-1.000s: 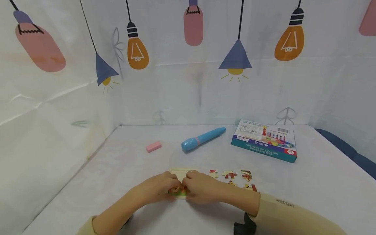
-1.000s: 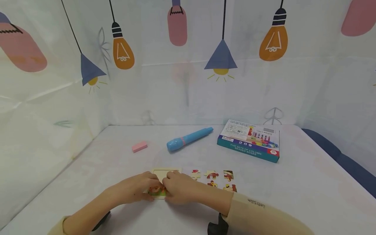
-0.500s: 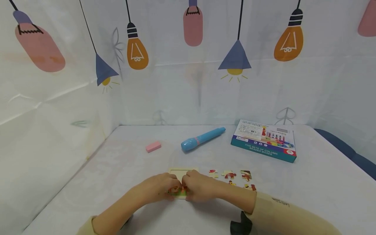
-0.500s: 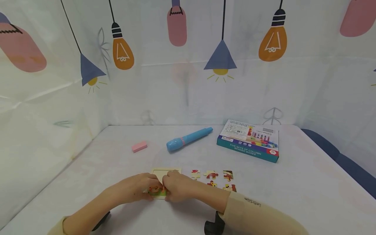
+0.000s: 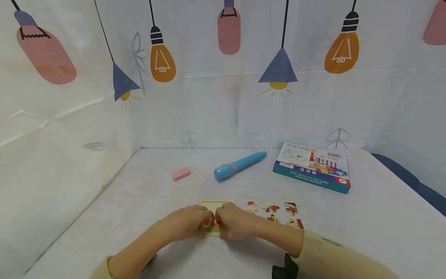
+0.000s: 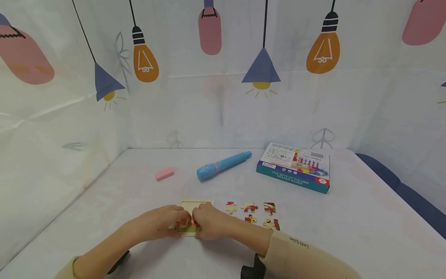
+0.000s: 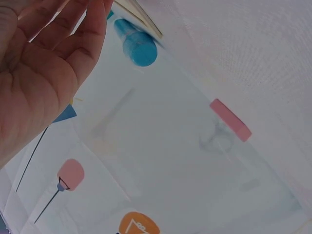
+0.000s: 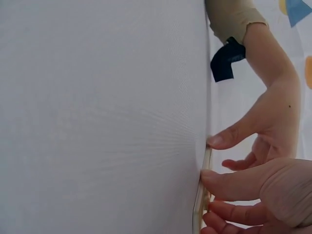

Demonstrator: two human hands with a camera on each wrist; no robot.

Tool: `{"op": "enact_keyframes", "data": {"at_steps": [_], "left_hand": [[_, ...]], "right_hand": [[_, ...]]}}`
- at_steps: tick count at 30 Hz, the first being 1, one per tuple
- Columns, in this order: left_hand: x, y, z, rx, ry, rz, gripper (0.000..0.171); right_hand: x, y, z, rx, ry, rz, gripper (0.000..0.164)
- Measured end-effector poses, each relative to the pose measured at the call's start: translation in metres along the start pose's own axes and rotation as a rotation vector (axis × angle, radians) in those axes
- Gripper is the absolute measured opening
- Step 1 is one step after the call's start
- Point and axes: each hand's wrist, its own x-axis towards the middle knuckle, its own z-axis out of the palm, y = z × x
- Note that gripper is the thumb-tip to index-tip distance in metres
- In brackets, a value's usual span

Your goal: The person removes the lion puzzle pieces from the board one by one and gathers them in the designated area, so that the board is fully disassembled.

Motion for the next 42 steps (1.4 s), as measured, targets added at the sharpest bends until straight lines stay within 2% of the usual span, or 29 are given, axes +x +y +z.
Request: {"op": "enact_keyframes", "data": {"at_steps": [4,8,13,21,25,31,39,42], "left_hand": [[-0.001,0.002,-0.001,-0.002,-0.001,-0.018,0.035],[-0.001,0.002,-0.001,-0.007,-0.007,-0.049,0.037],[-0.002,0.001,-0.001,-0.013,0.009,-0.034,0.038],[-0.003,0.002,-0.001,0.037,-0.005,-0.038,0.033],[-0.003,0.003,-0.002,0.023,0.001,-0.037,0.033],[-0.002,0.003,-0.001,0.01,-0.012,-0.016,0.028],[0.0,0.002,-0.001,0.0,-0.046,-0.058,0.028],[0.001,0.002,-0.002,0.005,-0.048,-0.072,0.028]], "right_hand": [[-0.001,-0.002,0.0,0.016,0.025,0.009,0.028],[-0.001,-0.004,0.0,0.024,0.083,-0.017,0.021],[0.0,-0.005,-0.001,0.018,0.152,-0.061,0.013],[-0.004,-0.012,-0.005,0.025,0.132,-0.127,0.014],[-0.007,-0.014,-0.007,0.043,0.128,-0.116,0.009],[-0.015,-0.01,-0.011,0.078,0.147,-0.13,0.013],[-0.028,-0.002,-0.022,0.2,0.157,-0.145,0.014],[-0.032,0.0,-0.028,0.182,0.177,-0.13,0.014]]}}
